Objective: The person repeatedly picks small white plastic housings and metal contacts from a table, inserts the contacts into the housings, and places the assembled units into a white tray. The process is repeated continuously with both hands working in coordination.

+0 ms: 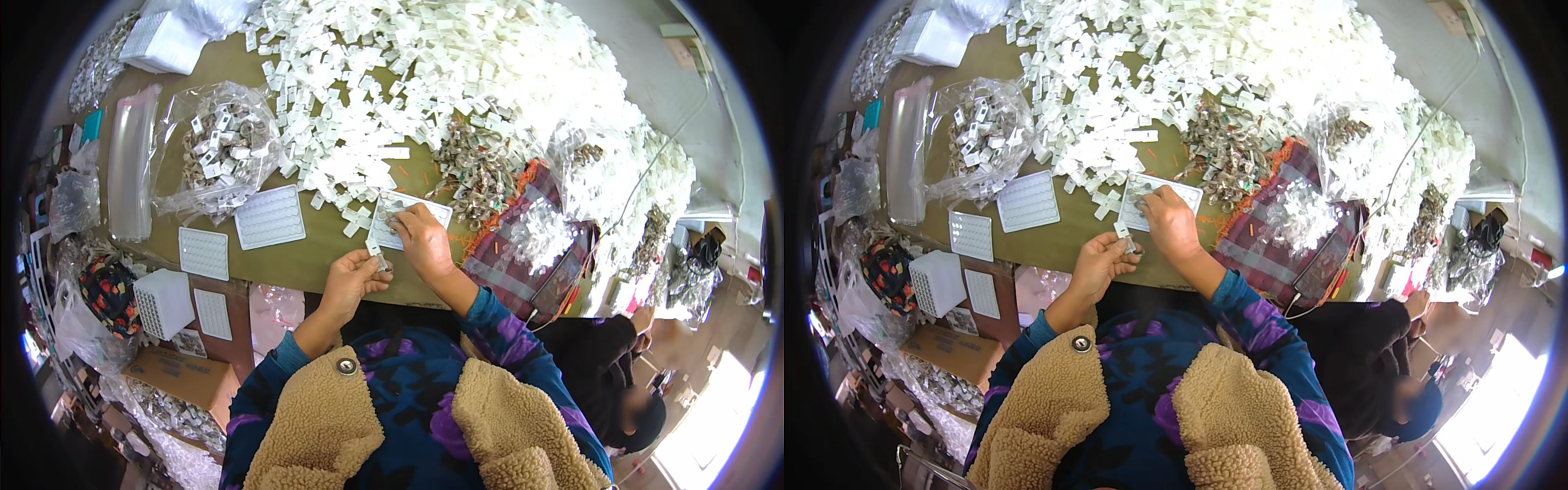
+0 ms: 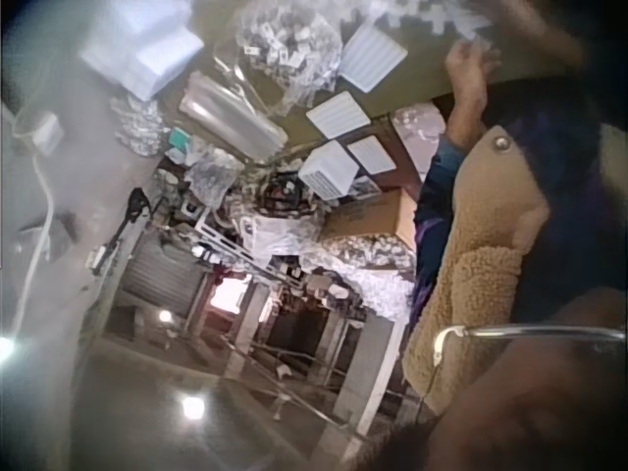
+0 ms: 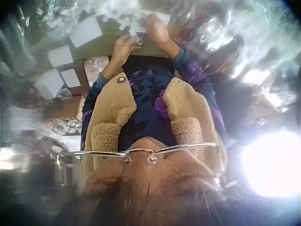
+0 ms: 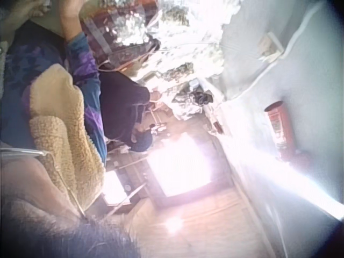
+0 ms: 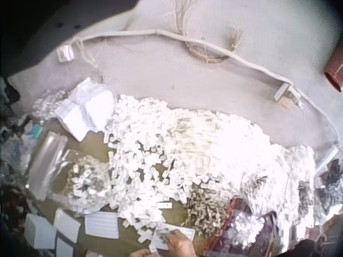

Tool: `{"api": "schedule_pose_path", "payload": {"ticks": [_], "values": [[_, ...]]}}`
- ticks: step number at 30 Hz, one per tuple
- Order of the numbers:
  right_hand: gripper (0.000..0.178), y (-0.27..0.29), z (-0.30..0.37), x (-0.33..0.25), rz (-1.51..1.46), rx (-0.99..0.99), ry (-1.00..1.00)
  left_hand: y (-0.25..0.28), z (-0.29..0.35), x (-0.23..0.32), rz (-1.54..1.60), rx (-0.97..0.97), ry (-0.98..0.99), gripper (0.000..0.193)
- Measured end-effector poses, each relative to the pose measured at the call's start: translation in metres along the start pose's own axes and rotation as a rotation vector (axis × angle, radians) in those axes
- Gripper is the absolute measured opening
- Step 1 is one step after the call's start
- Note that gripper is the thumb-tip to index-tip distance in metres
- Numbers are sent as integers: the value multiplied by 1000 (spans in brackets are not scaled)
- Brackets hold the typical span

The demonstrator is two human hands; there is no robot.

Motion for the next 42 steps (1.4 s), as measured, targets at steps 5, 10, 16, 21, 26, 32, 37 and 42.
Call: {"api": "schedule_pose_path", "payload": {"ticks": [5,10,16,21,26,32,37,42], "values": [[18,0,3,-6,76,-2,197,9,-2,5,42,19,-15,20],[19,1,9,-8,174,26,350,14,-7,9,78,11,-32,19],[21,9,-9,6,33,26,195,12,-6,13,86,32,-32,20],[27,9,-24,3,104,-47,196,2,-7,25,105,-9,-83,22],[23,9,-21,-1,197,-71,311,-10,-2,38,137,-81,-143,24],[20,29,-14,-17,-146,-89,1,-26,8,47,184,-157,-156,24],[17,79,23,-71,-228,52,95,-50,21,46,239,-232,-158,23],[17,97,41,-92,-155,77,162,-71,34,46,142,-265,-171,24]]}}
Point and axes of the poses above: each hand's wrist, its own z-axis away from the middle knuckle, its own y-axis out of the back of the hand, x = y × z, the point moved 6 cm from there along -z, towards the middle knuckle, and after that the axes turned 2 degrees about -y, right-handed, at the moved point
